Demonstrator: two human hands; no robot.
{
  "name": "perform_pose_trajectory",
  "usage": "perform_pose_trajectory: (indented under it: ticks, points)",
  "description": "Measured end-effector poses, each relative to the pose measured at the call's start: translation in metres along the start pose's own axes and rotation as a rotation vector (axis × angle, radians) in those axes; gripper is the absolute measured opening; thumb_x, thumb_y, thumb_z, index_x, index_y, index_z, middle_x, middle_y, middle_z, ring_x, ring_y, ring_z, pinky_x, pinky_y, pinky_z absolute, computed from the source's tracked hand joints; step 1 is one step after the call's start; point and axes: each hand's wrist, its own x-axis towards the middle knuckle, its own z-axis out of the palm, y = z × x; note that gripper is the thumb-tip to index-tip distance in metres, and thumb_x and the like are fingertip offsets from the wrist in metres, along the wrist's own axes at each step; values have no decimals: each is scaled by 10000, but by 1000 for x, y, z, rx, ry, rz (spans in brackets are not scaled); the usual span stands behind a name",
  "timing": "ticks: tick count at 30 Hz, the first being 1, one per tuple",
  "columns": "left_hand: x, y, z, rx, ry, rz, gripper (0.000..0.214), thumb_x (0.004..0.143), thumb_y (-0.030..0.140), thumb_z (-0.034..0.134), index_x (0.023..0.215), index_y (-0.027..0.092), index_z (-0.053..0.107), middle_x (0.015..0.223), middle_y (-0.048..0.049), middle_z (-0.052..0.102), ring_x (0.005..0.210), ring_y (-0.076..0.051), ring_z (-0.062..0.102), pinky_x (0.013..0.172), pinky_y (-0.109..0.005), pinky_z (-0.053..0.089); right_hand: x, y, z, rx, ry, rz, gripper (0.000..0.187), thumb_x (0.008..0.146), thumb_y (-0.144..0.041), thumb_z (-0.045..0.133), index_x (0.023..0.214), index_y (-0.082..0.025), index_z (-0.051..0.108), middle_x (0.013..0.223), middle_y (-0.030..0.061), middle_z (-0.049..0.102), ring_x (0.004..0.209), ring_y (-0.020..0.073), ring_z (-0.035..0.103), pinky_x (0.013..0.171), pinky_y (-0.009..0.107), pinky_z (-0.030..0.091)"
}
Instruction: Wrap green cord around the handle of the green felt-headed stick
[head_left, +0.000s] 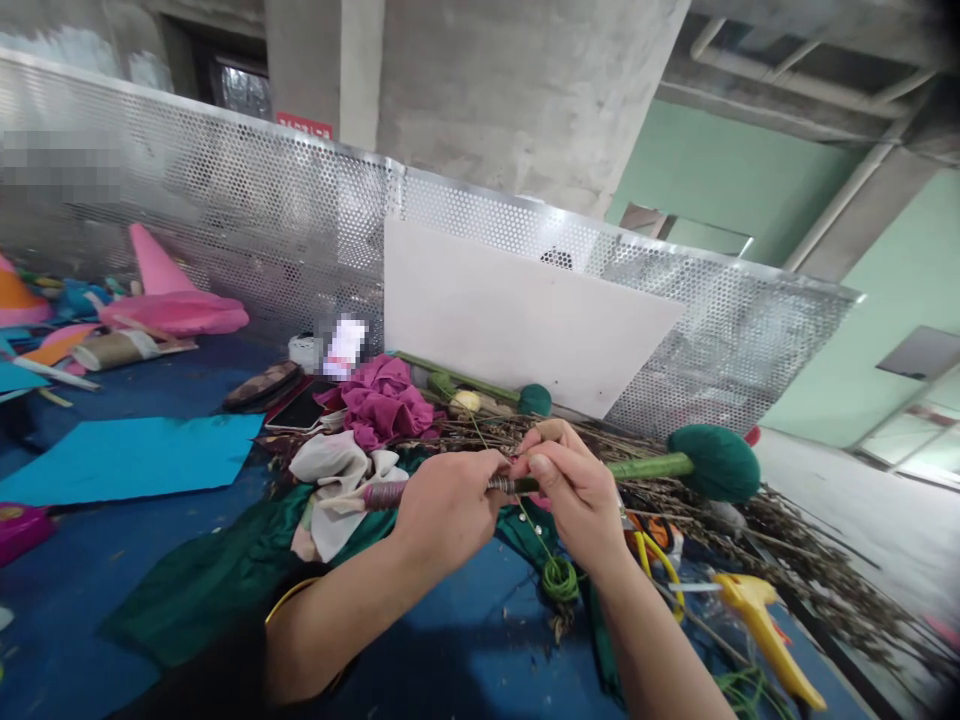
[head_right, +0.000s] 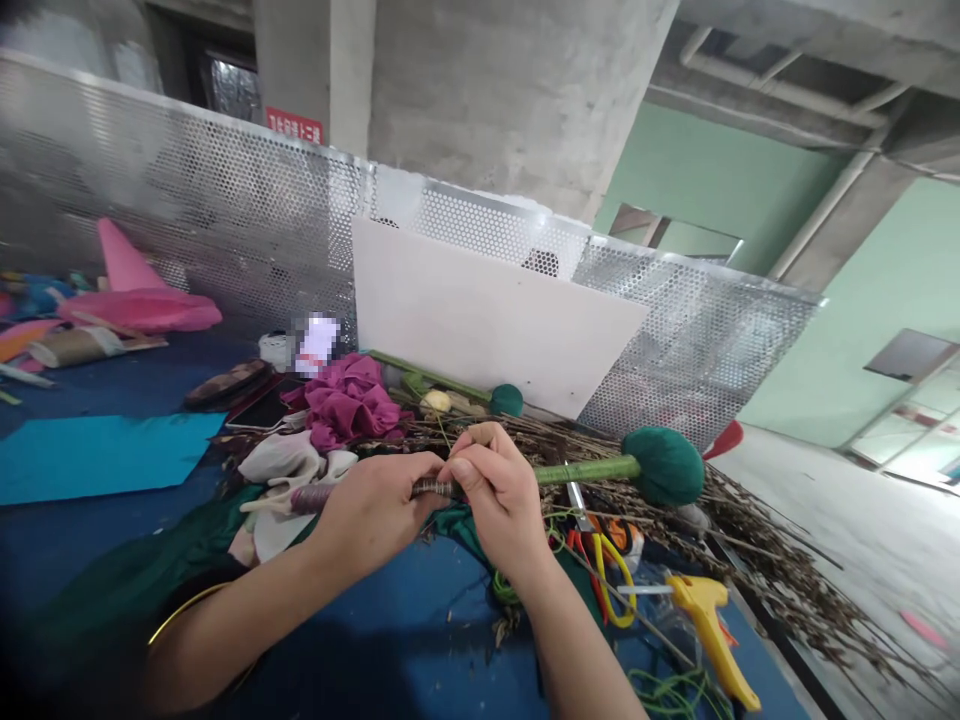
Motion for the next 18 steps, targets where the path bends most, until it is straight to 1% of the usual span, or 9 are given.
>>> perform_pose_trajectory:
  ticks: [2, 6, 10, 12, 15, 16, 18]
  points:
    - [-1, 0, 3, 62, -2, 33, 121, 821, 179, 540, 798, 212, 654, 793, -38, 728, 754, -226, 678, 595, -277, 388, 2, 2, -1, -5, -7, 13, 298, 932, -285, 498, 745, -208, 717, 879, 58, 554, 812, 176, 549, 652, 282, 467]
    - [-2, 1, 8, 140, -5, 64, 107, 821, 179, 555, 861, 206, 651, 830, -54, 726, 805, -251, 677, 626, -298, 414, 5, 7, -4, -36, 17, 69, 293, 924, -261, 506, 724, -207, 714, 850, 49, 554, 822, 174, 554, 698, 280, 463]
    - [-3, 0, 13, 225, 28, 153, 123, 854, 165, 522, 847, 195, 641, 764, -44, 699, 747, -234, 664, 602, -297, 416, 7, 11, -7, -61, 49, 151, 292, 915, -257, 524, 699, -200, 711, 835, 43, 566, 845, 176, 563, 726, 276, 452]
    - [-5, -1, 15, 267, 79, 231, 167, 877, 163, 491, 935, 192, 644, 746, -40, 694, 703, -219, 656, 584, -292, 415, 8, 12, -8, -60, 37, 181, 304, 918, -260, 526, 687, -200, 715, 821, 38, 568, 831, 172, 564, 728, 275, 444]
    - [-6, -3, 19, 288, 190, 400, 259, 909, 152, 443, 1109, 177, 606, 786, -39, 711, 683, -203, 649, 587, -297, 431, 8, 13, -10, -82, -3, 193, 319, 920, -260, 525, 678, -202, 724, 795, 35, 576, 813, 171, 569, 726, 275, 437]
    - [-6, -4, 20, 285, 224, 449, 268, 911, 144, 440, 1127, 171, 597, 814, -40, 717, 690, -203, 649, 595, -303, 439, 9, 13, -10, -95, -12, 193, 319, 919, -259, 526, 677, -201, 726, 791, 36, 580, 816, 172, 573, 729, 275, 436]
    - [-5, -5, 21, 285, 266, 508, 253, 909, 130, 441, 1099, 160, 606, 838, -40, 721, 690, -205, 645, 600, -319, 448, 9, 14, -10, -122, -22, 196, 318, 917, -263, 527, 679, -197, 727, 794, 38, 585, 821, 175, 581, 736, 276, 436]
